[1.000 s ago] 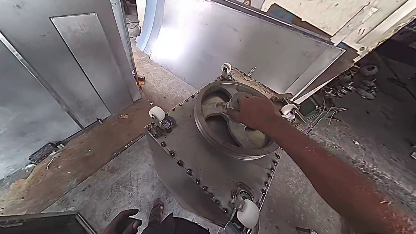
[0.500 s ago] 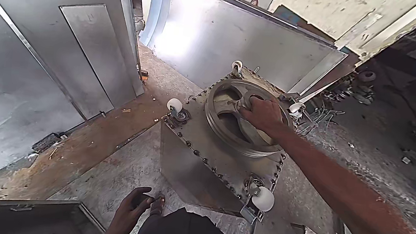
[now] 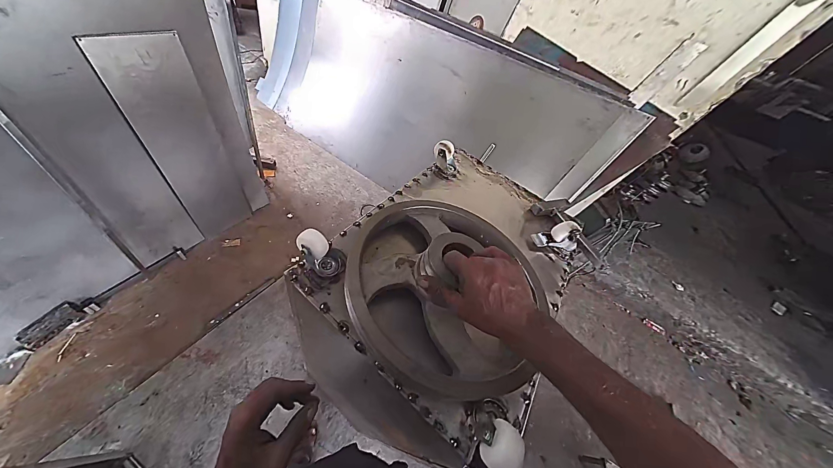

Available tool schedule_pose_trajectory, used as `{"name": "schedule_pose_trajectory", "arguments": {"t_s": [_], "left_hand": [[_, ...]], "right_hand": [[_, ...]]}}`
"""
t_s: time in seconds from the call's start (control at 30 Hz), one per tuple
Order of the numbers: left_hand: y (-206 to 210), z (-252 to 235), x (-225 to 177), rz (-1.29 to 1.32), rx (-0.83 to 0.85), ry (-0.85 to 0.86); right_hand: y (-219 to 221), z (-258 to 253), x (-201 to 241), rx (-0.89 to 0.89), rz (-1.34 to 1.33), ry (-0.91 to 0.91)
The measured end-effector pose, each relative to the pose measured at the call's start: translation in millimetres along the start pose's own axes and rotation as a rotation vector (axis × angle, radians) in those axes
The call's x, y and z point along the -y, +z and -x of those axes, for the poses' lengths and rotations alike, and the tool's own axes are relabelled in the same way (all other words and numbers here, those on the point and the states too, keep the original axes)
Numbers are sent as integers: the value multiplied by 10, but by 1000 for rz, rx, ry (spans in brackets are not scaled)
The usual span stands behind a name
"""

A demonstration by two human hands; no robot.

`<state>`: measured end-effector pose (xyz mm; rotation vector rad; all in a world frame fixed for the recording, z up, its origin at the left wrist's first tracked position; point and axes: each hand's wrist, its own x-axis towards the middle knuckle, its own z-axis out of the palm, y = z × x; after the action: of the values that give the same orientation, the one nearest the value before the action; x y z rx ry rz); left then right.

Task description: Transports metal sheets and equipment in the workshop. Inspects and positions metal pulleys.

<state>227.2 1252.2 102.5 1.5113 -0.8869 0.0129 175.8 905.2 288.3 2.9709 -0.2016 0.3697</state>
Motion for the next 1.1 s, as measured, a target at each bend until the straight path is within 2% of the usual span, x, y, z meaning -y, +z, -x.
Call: {"name": "schedule_pose_trajectory", "arguments": {"t_s": [0.07,0.13,0.2,0.27,0.37,0.43,0.57,0.63,0.73,1.1], "left_hand": [[67,-294,-119,-104,19,282],[225,-576,-315,-170,73,496],[451,-850,-531,-216,168,624],[690,-1097,-709,-256,276,667],[985,-1346,-844,-270,454,594],[1111,-1413,-865,-192,543,448],[1183,-1504,-926,-245,647,185],[1214,-1503,-957,-357,663,189],[1266,-1473,-965,-461,628,282],[1262,-1467,-969,-447,532,312]], "right_hand": [[-10,-106,-238,-240,-119,-8],[-14,-309,-530,-295,-238,144],[82,-525,-845,-163,-296,324],[296,-680,-1137,43,-282,437],[507,-808,-1263,302,-231,521],[497,-841,-1198,337,-158,511],[482,-804,-1195,313,-85,469],[515,-817,-1199,337,-56,487],[513,-825,-1116,328,-57,545],[386,-828,-1127,275,-41,498]]}}
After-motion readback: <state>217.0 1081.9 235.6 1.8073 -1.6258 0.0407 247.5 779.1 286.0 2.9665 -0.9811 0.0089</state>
